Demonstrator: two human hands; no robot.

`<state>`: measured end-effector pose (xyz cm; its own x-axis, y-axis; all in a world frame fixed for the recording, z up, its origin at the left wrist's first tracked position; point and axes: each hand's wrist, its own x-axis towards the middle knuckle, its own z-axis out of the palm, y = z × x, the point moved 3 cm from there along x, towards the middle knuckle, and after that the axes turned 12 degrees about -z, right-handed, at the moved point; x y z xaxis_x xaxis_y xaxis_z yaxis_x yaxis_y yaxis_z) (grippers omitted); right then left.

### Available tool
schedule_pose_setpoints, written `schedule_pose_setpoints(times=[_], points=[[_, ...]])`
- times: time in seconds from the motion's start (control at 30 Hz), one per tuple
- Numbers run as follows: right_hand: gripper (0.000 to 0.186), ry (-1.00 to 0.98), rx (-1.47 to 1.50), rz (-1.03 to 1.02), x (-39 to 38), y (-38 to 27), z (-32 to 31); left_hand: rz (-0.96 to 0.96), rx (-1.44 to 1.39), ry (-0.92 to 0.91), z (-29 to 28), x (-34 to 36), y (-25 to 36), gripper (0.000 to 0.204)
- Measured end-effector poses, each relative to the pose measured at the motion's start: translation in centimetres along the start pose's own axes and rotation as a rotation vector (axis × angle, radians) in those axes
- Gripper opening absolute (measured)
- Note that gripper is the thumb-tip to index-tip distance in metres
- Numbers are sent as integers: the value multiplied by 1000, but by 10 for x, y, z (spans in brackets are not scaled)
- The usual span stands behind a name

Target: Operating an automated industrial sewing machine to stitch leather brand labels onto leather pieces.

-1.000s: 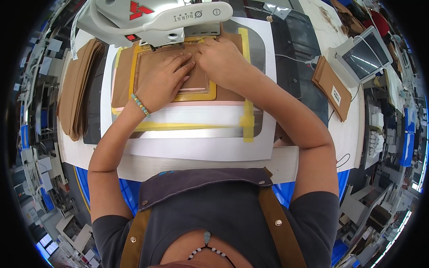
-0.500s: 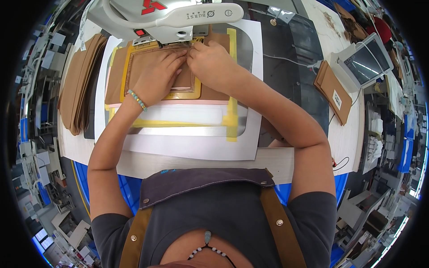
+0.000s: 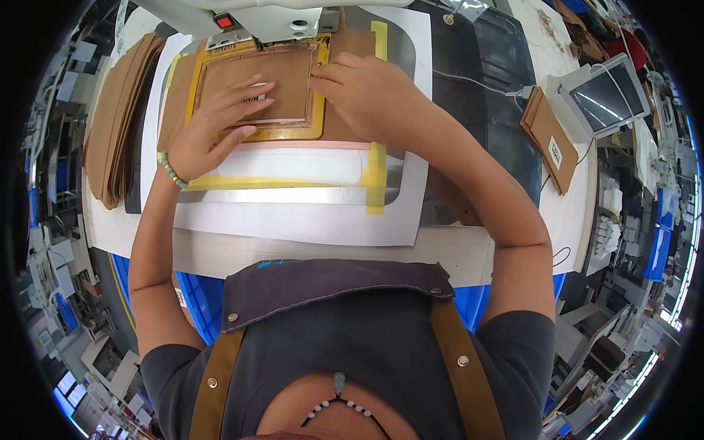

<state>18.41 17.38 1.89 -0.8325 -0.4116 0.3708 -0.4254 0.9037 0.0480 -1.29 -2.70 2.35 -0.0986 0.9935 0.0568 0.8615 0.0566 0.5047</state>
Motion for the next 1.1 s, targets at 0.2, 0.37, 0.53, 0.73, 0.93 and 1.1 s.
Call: schedule_pose_setpoints(times=[0.2,0.37,0.53,0.73,0.93,1.1], points=[[47,-89,39,81,21,4,33,95,195,-40,19,6,3,45],[45,-101,8,18,13,-11,27,104,167,-87,20,9,-5,46],[39,-75,67,-2,15,-17,20,127,141,-103,16,14,-11,47],[38,-49,73,7,17,-16,20,105,-3,-154,9,23,-17,42],[38,-44,60,41,6,-10,10,99,14,-174,5,32,-18,39],[32,67,74,194,-26,11,-10,112,36,-131,5,35,-22,39]])
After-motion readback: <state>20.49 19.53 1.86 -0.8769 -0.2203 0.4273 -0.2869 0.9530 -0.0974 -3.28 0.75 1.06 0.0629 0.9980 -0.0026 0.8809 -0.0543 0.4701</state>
